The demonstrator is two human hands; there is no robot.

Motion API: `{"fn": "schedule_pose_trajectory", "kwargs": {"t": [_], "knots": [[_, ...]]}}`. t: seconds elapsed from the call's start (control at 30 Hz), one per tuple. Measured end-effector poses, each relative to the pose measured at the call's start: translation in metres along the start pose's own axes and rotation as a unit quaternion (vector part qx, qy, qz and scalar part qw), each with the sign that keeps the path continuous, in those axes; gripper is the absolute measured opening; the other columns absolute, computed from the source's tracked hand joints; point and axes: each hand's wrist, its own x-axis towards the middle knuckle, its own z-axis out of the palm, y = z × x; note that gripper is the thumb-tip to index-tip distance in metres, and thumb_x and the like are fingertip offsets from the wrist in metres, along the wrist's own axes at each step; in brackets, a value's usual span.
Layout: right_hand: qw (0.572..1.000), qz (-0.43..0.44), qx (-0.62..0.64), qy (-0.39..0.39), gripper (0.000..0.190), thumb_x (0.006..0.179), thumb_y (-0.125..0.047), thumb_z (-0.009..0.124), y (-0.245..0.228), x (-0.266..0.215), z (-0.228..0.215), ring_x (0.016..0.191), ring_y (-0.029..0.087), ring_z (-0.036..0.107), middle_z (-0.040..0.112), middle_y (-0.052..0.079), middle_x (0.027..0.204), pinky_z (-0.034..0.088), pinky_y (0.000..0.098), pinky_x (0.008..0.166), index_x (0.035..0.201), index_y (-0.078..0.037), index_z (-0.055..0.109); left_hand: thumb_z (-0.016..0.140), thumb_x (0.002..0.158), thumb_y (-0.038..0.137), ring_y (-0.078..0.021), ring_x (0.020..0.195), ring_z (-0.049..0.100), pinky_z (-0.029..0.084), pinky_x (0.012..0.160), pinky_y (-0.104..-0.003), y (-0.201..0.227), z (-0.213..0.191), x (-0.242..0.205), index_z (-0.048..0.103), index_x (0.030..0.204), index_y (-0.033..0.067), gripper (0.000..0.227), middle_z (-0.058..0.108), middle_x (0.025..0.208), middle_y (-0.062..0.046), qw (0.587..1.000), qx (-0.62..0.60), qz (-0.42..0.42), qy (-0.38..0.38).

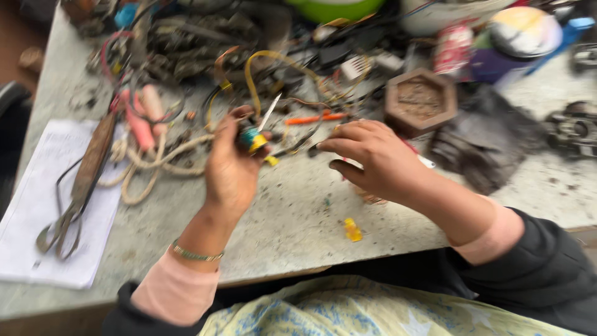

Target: The person works on a small electronic component with wires, using pliers to cut and manipulate the wires and a utility knife to adjust parts of the assembly.

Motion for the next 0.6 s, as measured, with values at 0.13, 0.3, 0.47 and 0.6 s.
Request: {"fn": "schedule_pose_trajectory", "kwargs": {"t": [0.13, 0.3, 0.47, 0.6], "knots": [[0.992, 0.095, -0.075, 0.023, 0.052, 0.081, -0.036, 0.079, 0.002, -0.002, -0.018, 0.104, 0.034, 0.061, 0.064, 0.013, 0.111, 0.050, 0.0462, 0.087, 0.122, -0.006, 0.067, 0.053, 0.107, 0.023, -0.0203, 0.105, 0.064, 0.054, 0.094, -0.040, 0.003, -0.001, 0.003, 0.057, 0.133, 0.0098, 0.030, 0.065, 0.113, -0.006, 1.000, -0.012, 0.019, -0.003], [0.965, 0.163, -0.203, -0.030, 0.041, 0.080, -0.031, 0.073, 0.012, -0.009, -0.008, 0.104, 0.031, 0.060, 0.062, 0.011, 0.104, 0.051, 0.0446, 0.078, 0.110, -0.004, 0.067, 0.052, 0.108, 0.016, -0.0207, 0.109, 0.063, 0.054, 0.099, -0.040, 0.001, -0.003, 0.001, 0.055, 0.135, 0.0099, 0.027, 0.065, 0.117, -0.008, 0.999, 0.033, 0.020, -0.007], [0.953, 0.157, -0.252, -0.054, 0.024, 0.083, -0.015, 0.064, 0.022, -0.008, 0.010, 0.104, 0.027, 0.060, 0.062, 0.008, 0.106, 0.051, 0.0426, 0.084, 0.105, -0.008, 0.068, 0.051, 0.109, 0.013, -0.0219, 0.109, 0.065, 0.056, 0.096, -0.040, -0.003, -0.012, 0.007, 0.054, 0.134, 0.0091, 0.026, 0.064, 0.117, -0.010, 0.999, 0.047, 0.026, 0.009], [0.955, 0.171, -0.235, -0.056, 0.025, 0.084, -0.014, 0.062, 0.025, -0.006, 0.018, 0.102, 0.029, 0.061, 0.062, 0.011, 0.106, 0.051, 0.0424, 0.086, 0.106, -0.006, 0.067, 0.052, 0.108, 0.013, -0.0219, 0.107, 0.066, 0.057, 0.094, -0.040, -0.006, -0.016, 0.010, 0.055, 0.134, 0.0091, 0.026, 0.064, 0.116, -0.010, 0.997, 0.059, 0.028, 0.028]]}}
